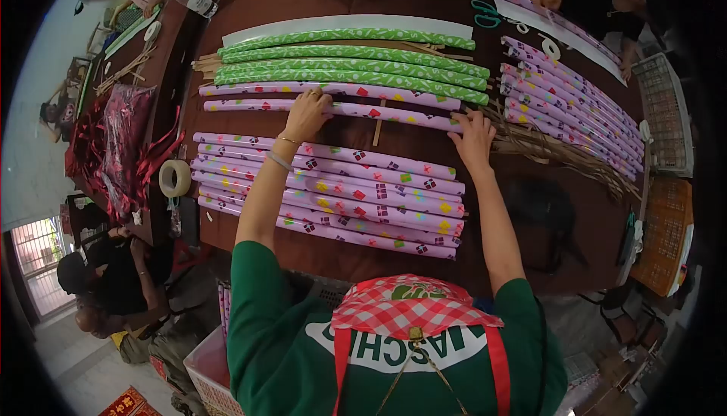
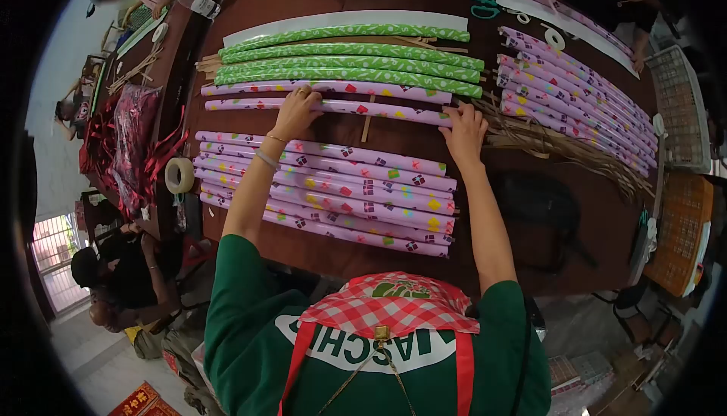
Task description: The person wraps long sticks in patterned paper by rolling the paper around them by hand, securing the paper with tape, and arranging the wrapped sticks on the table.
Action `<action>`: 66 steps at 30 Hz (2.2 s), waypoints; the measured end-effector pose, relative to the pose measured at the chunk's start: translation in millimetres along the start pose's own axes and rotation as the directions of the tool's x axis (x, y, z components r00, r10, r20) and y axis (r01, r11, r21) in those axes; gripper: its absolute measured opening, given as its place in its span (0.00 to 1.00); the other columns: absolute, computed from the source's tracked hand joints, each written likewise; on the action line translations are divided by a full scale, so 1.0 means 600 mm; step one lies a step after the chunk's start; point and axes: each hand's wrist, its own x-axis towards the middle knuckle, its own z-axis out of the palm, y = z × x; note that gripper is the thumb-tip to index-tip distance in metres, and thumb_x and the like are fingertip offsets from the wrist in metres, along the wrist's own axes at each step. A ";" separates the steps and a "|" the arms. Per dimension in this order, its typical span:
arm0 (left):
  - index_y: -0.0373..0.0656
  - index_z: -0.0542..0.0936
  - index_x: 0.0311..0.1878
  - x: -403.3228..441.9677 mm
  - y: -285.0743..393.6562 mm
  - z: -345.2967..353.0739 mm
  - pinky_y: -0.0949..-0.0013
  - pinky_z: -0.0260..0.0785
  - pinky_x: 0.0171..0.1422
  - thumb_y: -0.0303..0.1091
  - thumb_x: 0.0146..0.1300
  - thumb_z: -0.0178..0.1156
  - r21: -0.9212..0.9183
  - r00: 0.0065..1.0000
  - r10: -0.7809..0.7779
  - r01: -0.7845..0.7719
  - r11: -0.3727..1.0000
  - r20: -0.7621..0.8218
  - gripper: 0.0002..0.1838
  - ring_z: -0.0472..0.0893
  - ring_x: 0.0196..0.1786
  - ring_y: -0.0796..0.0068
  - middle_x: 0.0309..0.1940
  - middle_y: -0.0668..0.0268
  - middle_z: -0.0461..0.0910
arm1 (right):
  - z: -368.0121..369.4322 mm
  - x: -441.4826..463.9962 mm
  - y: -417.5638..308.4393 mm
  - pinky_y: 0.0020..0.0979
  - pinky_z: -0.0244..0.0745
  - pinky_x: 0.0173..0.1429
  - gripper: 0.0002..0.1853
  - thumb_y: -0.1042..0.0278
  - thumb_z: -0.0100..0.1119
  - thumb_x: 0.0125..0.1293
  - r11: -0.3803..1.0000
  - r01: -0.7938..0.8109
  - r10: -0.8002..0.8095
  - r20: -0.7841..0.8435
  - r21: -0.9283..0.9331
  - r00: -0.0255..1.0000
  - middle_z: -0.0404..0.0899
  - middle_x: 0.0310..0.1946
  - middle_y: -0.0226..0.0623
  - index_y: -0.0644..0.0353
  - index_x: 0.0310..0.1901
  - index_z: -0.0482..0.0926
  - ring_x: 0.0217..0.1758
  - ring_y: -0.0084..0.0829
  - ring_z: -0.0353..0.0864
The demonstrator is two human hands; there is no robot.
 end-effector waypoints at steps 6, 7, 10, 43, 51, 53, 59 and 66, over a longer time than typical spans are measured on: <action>0.43 0.70 0.42 -0.027 -0.005 -0.025 0.60 0.66 0.49 0.36 0.47 0.64 -0.088 1.000 -0.004 0.002 0.996 -0.019 0.20 0.75 0.42 0.57 0.38 0.60 0.74 | -0.044 -0.019 -0.022 0.37 0.57 0.54 0.21 0.66 0.69 0.45 0.996 0.077 -0.073 -0.098 0.037 0.993 0.71 0.41 0.32 0.53 0.42 0.72 0.46 0.35 0.69; 0.43 0.69 0.41 -0.037 -0.005 -0.035 0.60 0.67 0.47 0.35 0.47 0.63 -0.114 0.998 0.007 -0.014 0.993 -0.065 0.19 0.75 0.41 0.56 0.36 0.60 0.74 | -0.063 -0.027 -0.028 0.36 0.57 0.54 0.21 0.65 0.69 0.45 0.996 0.053 -0.048 -0.059 0.078 0.997 0.72 0.40 0.32 0.54 0.42 0.71 0.46 0.35 0.70; 0.42 0.68 0.42 -0.068 0.038 -0.105 0.60 0.68 0.42 0.31 0.48 0.62 -0.157 0.994 0.004 -0.021 0.987 -0.107 0.19 0.75 0.39 0.56 0.33 0.60 0.73 | -0.148 -0.054 -0.066 0.35 0.59 0.52 0.21 0.63 0.68 0.48 0.981 0.066 -0.058 -0.049 0.183 0.997 0.73 0.38 0.31 0.55 0.42 0.71 0.44 0.35 0.72; 0.44 0.67 0.27 -0.141 0.140 -0.116 0.65 0.66 0.25 0.52 0.52 0.66 -0.706 0.227 -0.810 -0.401 -0.583 0.540 0.23 0.69 0.21 0.73 0.21 0.68 0.66 | -0.233 -0.214 -0.172 0.35 0.69 0.42 0.20 0.64 0.65 0.49 0.961 0.185 -0.195 0.028 0.207 0.980 0.76 0.38 0.35 0.56 0.44 0.73 0.40 0.37 0.77; 0.41 0.70 0.37 -0.182 0.134 -0.051 0.70 0.69 0.33 0.32 0.59 0.59 -0.799 0.416 -0.757 -0.109 -0.592 0.504 0.09 0.75 0.30 0.70 0.28 0.65 0.72 | -0.196 -0.176 -0.100 0.36 0.73 0.40 0.19 0.56 0.64 0.50 0.951 0.167 -0.212 0.155 0.260 0.965 0.77 0.36 0.34 0.56 0.43 0.76 0.39 0.40 0.78; 0.34 0.70 0.48 -0.184 0.132 -0.024 0.63 0.71 0.43 0.34 0.58 0.60 -0.974 0.272 -0.936 0.023 -0.224 0.222 0.19 0.76 0.37 0.61 0.37 0.58 0.74 | -0.177 -0.162 -0.093 0.36 0.73 0.40 0.19 0.56 0.64 0.50 0.949 0.186 -0.227 0.142 0.256 0.963 0.77 0.36 0.34 0.56 0.43 0.76 0.39 0.40 0.78; 0.36 0.66 0.59 -0.196 0.115 -0.029 0.52 0.55 0.64 0.38 0.58 0.58 -0.349 0.497 -0.681 0.605 0.716 -0.537 0.27 0.67 0.60 0.57 0.51 0.54 0.73 | -0.080 -0.141 -0.066 0.37 0.73 0.42 0.21 0.53 0.64 0.50 0.927 0.205 -0.271 0.184 0.315 0.945 0.77 0.38 0.35 0.55 0.43 0.76 0.41 0.41 0.78; 0.46 0.72 0.57 -0.207 0.091 0.010 0.51 0.49 0.69 0.45 0.65 0.47 -0.185 0.895 -0.437 0.416 0.891 -0.092 0.21 0.64 0.65 0.58 0.60 0.63 0.69 | -0.059 -0.145 -0.078 0.37 0.69 0.51 0.22 0.54 0.62 0.53 0.910 0.132 -0.268 0.313 0.394 0.911 0.76 0.41 0.38 0.57 0.46 0.76 0.47 0.42 0.75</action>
